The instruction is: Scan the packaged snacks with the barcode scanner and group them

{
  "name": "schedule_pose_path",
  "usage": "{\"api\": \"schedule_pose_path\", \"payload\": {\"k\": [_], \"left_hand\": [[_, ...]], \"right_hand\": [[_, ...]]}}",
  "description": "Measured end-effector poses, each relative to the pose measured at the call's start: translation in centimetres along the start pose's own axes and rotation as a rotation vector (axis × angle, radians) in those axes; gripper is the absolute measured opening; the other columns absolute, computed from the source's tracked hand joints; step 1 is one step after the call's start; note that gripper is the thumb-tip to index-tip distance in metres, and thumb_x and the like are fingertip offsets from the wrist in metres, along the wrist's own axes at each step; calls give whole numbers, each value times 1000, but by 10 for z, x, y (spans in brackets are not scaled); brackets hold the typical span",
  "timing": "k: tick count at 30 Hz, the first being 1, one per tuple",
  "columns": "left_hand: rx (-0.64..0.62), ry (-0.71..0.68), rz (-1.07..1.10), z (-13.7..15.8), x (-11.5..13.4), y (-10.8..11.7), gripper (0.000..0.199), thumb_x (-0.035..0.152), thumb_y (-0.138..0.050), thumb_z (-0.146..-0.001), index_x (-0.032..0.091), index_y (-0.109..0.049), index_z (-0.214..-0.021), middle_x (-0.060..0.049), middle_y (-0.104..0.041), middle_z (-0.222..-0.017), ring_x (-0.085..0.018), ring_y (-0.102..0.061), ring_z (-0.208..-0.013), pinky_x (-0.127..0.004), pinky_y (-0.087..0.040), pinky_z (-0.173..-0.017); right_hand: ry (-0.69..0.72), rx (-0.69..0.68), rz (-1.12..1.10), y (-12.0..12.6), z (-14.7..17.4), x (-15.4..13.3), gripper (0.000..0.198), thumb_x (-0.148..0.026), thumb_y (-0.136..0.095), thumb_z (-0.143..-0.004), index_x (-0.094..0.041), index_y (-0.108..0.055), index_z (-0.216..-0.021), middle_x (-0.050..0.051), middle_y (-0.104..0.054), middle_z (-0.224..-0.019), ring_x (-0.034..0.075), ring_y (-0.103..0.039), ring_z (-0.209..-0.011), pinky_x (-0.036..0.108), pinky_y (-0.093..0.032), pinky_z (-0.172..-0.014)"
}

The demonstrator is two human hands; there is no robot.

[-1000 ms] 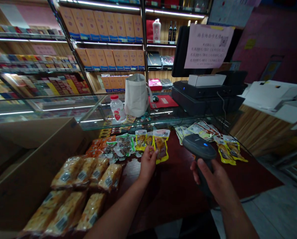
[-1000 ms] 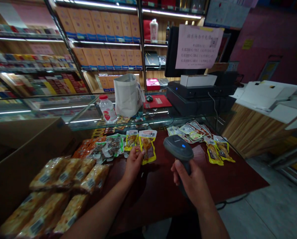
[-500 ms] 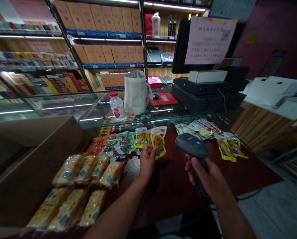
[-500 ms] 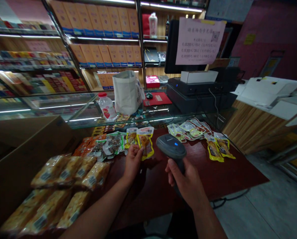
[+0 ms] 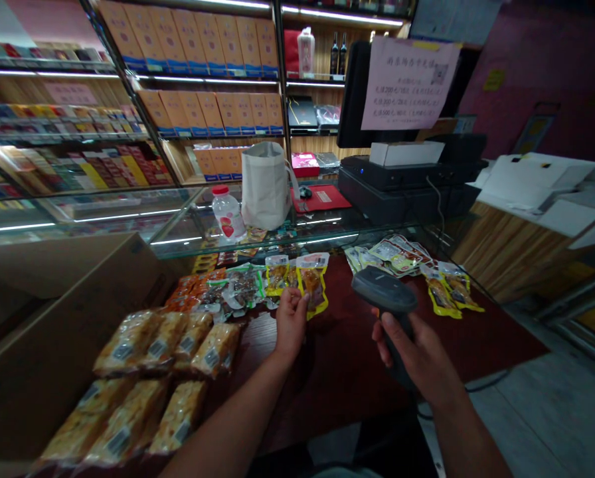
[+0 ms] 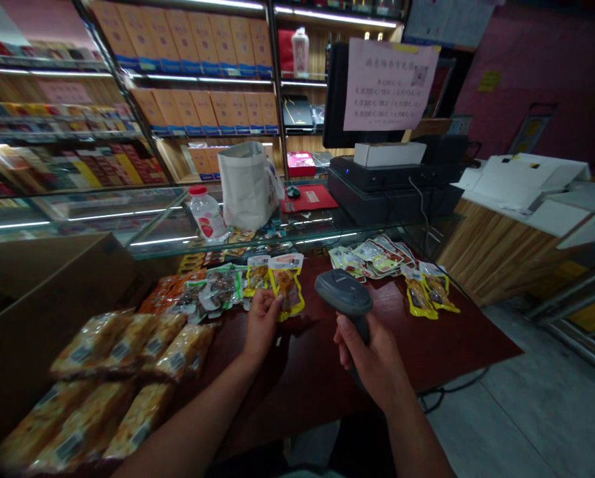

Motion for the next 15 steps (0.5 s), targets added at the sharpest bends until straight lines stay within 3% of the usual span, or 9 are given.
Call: {"api": "schedule_pose_path", "payload": {"k": [4,9,15], "left_hand": [[-119,97,10,3,-17,-32,34,45,-71,-74,22,-47,-84,8,-54,-59,-10,-53,-52,-19,-40,-53],[-390,391,40,21,-52,-114,30,33,-74,-70,20,-48,-78,7,-57,-61,-8,-52,-49,-17,-40,-50],[-541,565,-58,25,-80,-201,25,8,-72,-69,17,-49,-68,5,-57,-54,-12,-57,-48,-28,-53,-54]], "right_hand": [[12,168,-65,44,-2,-2,47,-63,-65,-83,-17,-63,-94,0,-64,-64,10,-52,-44,21,-43,-41],[92,386,-144,105,4,-12,47,-64,-69,-80,-18,-63,-90,2,-66,-67,11,-53,-44,22,-44,-40],[139,508,-183,135,19,-18,45,-62,-71,-78,-20,-63,-91,1,-67,-65,12,-55,-44,22,-46,-39]]}}
Point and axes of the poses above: each hand's wrist, its own z-axis away from the middle knuckle, its own y-axis out of the back of the hand, x = y × z, the point moved 10 cm from there along -z, towards the middle knuckle
